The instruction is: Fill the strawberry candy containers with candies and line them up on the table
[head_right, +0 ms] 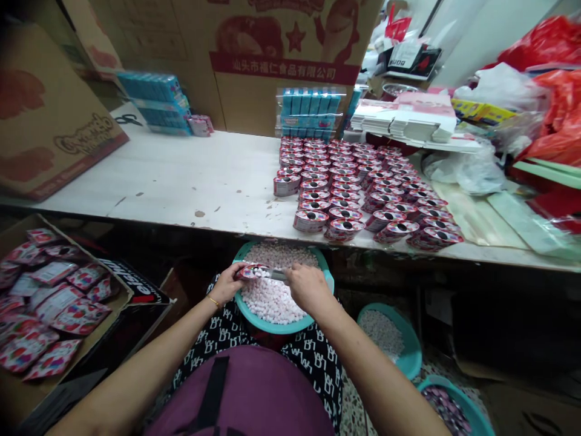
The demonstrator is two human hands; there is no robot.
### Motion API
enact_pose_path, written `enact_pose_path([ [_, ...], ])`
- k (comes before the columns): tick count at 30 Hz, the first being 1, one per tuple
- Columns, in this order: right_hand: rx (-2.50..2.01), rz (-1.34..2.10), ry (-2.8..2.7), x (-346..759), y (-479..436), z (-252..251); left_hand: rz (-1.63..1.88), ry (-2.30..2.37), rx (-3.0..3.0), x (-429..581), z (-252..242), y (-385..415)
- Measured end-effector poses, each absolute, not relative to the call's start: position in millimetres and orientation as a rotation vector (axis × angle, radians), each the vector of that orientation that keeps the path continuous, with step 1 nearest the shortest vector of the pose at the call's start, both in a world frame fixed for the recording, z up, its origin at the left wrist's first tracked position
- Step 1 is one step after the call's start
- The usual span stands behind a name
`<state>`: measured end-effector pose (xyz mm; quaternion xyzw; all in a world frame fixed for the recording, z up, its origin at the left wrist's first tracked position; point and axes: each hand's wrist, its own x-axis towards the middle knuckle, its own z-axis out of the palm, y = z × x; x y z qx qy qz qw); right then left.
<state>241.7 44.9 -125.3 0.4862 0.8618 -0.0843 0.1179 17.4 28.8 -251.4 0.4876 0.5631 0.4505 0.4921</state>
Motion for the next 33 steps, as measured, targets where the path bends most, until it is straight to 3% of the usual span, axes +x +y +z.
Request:
enact_pose_path([
  [8,1.558,-0.503,2.663,275.0,38.6,-148.7,1.186,1.385,1.430,6.0,-223.6,24.4],
  [16,1.696,-0.414,2.458,292.1,30.5,-187.5,1.254,1.360,1.215,-11.9,-204.7,30.5],
  [21,1.746,-0.624,2.465,291.2,22.6,-200.8,1.307,1.198,1.257,25.6,-185.7,113.6],
  [27,1.787,-0.733,2.469,281.9,12.7,-202.5,1.174,1.619,1.456,70.7,-161.4,224.6],
  [30,1.775,-0.765,2.480,290.4,15.8,-211.9,1.347,1.646,1.552,45.3,-149.2,218.2],
  [33,1.729,-0.764,2.463,317.9,17.2,-231.6,1.680,1.698,1.620,-44.2,-148.1,162.5],
])
